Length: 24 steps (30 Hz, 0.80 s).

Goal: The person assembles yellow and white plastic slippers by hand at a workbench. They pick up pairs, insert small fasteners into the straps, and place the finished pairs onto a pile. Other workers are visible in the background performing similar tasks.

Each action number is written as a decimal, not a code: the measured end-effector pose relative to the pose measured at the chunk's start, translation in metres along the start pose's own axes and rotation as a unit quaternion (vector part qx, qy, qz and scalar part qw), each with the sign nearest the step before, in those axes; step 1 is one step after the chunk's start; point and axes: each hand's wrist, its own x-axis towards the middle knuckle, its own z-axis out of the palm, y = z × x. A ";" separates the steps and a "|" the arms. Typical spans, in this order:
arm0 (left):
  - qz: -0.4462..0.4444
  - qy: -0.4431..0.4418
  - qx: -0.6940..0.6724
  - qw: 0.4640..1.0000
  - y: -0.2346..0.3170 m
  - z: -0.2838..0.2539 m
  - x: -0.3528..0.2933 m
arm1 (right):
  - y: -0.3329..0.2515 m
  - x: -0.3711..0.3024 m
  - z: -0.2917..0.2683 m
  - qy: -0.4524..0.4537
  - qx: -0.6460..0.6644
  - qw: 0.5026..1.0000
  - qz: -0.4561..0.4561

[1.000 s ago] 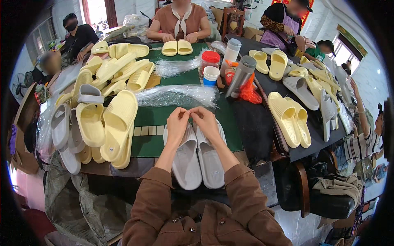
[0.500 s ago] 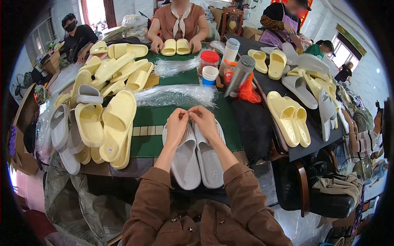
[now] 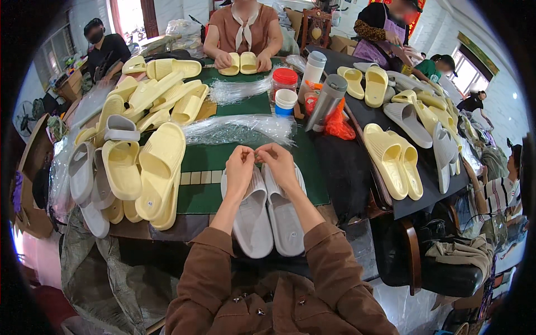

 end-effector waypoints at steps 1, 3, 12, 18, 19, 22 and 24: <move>0.004 0.008 0.004 1.000 0.001 0.000 -0.001 | 0.000 -0.001 -0.001 0.011 0.006 1.000 0.006; 0.001 -0.011 -0.016 1.000 0.000 0.000 -0.002 | -0.006 -0.002 -0.001 0.032 0.019 0.999 0.019; 0.018 -0.067 0.044 0.997 0.006 0.000 -0.004 | -0.009 -0.002 -0.006 0.068 0.055 0.996 0.024; 0.032 0.012 0.062 0.997 0.010 0.003 -0.005 | -0.018 0.003 -0.014 0.034 0.253 0.962 0.092; 0.017 0.020 0.051 0.998 0.009 0.003 -0.005 | -0.018 0.003 -0.014 0.033 0.261 0.961 0.082; 0.160 0.022 0.146 0.976 -0.005 0.004 -0.006 | -0.015 0.003 -0.012 0.053 0.288 0.955 0.053; 0.168 0.065 0.166 0.969 -0.006 0.006 -0.007 | -0.016 0.002 -0.014 0.093 0.306 0.947 0.031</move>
